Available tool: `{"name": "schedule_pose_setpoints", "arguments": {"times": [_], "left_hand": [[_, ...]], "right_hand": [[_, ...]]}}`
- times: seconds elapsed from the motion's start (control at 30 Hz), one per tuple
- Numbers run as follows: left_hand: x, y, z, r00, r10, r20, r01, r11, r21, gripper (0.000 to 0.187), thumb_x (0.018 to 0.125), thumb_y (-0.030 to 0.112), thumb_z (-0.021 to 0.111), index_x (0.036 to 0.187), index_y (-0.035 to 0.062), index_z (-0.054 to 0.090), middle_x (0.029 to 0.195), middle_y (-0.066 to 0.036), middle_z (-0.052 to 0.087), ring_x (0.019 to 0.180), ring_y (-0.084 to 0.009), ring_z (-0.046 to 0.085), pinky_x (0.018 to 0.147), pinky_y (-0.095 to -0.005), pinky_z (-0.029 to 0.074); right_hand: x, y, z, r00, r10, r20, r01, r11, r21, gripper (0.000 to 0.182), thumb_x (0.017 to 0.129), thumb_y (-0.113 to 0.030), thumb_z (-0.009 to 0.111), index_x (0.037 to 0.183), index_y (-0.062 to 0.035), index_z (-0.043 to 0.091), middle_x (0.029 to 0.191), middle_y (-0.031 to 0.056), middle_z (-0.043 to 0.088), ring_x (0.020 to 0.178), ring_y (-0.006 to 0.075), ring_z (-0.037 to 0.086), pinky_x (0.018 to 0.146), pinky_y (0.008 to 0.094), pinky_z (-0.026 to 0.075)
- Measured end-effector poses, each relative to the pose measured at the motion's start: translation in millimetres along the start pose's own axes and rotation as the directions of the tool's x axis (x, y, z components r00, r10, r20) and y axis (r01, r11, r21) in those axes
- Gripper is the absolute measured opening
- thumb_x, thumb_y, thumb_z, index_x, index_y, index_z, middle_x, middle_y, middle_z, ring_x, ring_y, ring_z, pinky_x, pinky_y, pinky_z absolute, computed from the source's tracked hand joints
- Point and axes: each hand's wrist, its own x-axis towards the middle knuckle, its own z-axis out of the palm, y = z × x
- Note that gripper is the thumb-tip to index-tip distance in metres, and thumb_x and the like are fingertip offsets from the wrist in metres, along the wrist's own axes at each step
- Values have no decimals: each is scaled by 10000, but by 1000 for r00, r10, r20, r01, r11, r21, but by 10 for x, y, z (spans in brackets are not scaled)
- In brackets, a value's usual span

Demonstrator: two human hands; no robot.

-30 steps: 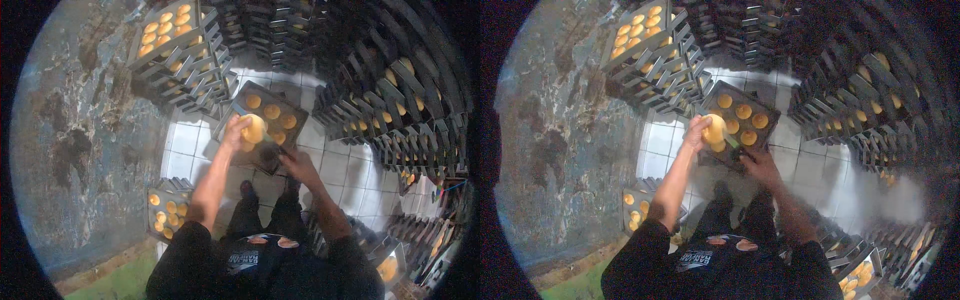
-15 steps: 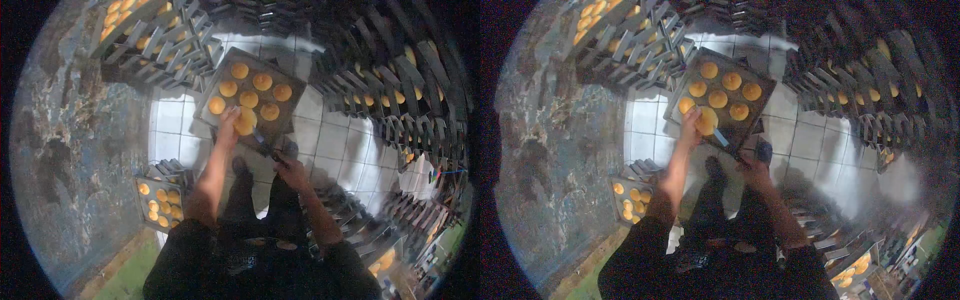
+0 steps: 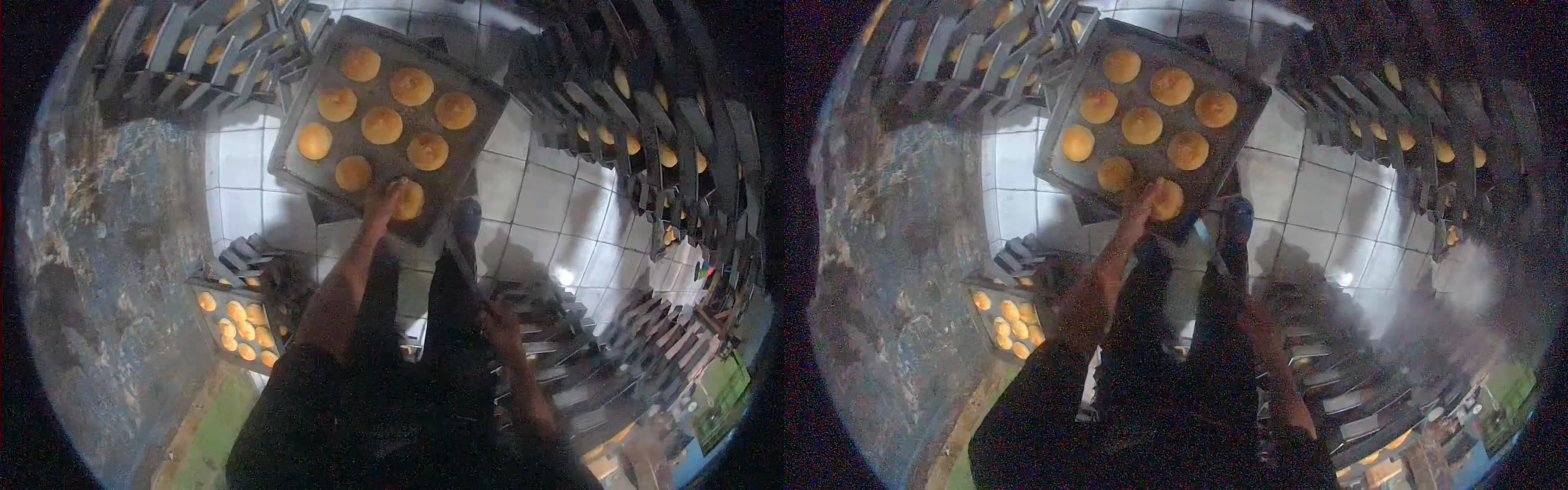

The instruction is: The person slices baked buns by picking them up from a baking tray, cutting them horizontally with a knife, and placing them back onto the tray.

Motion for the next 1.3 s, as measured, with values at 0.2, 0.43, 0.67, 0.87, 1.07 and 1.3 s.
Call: {"name": "schedule_pose_setpoints", "arguments": {"times": [0.2,0.43,0.67,0.87,1.07,1.3], "left_hand": [[674,119,434,969,-132,-207,218,847,485,666,851,577,717,1131,-23,654,1023,-180,687,1026,-347,659,901,-441,510],[1046,14,900,992,18,-123,40,894,447,709,794,454,822,1221,-51,567,1051,-226,672,986,-365,671,871,-468,534],[546,985,551,991,65,-116,-52,992,115,664,840,442,765,1283,-9,562,1121,-180,669,1004,-323,670,896,-474,526],[-327,2761,-213,998,-9,-56,-30,752,-658,566,971,471,595,1366,74,511,1268,-91,622,1155,-254,608,1015,-436,481],[-759,3650,-907,981,151,-123,-178,440,-880,526,910,428,708,1314,122,566,1224,-38,657,1142,-214,622,1011,-404,491],[-940,4066,-1257,944,246,-221,-308,415,-856,525,827,385,804,1231,129,588,1128,0,646,1037,-183,631,910,-387,515]], "right_hand": [[-105,249,-177,972,234,-26,-209,911,356,397,979,-189,632,1361,-86,610,982,54,704,805,103,632,678,267,518],[17,140,-200,993,-93,-70,94,996,-1,371,974,-153,627,1340,-92,638,921,27,686,838,127,605,729,300,498],[196,-1349,-390,949,-228,-219,264,953,152,328,985,-128,621,1291,-10,628,899,30,671,745,94,572,624,267,474],[198,-2889,-204,599,-763,-243,768,633,-96,319,996,-170,620,1259,10,625,818,54,649,593,88,546,524,275,447],[-607,-4070,211,834,-548,-71,552,831,66,412,987,-252,628,1314,-3,605,877,63,669,682,120,606,645,293,499],[-845,-4050,394,662,-746,-76,738,666,-106,467,963,-223,644,1338,43,568,925,77,692,834,130,635,734,312,510]]}}
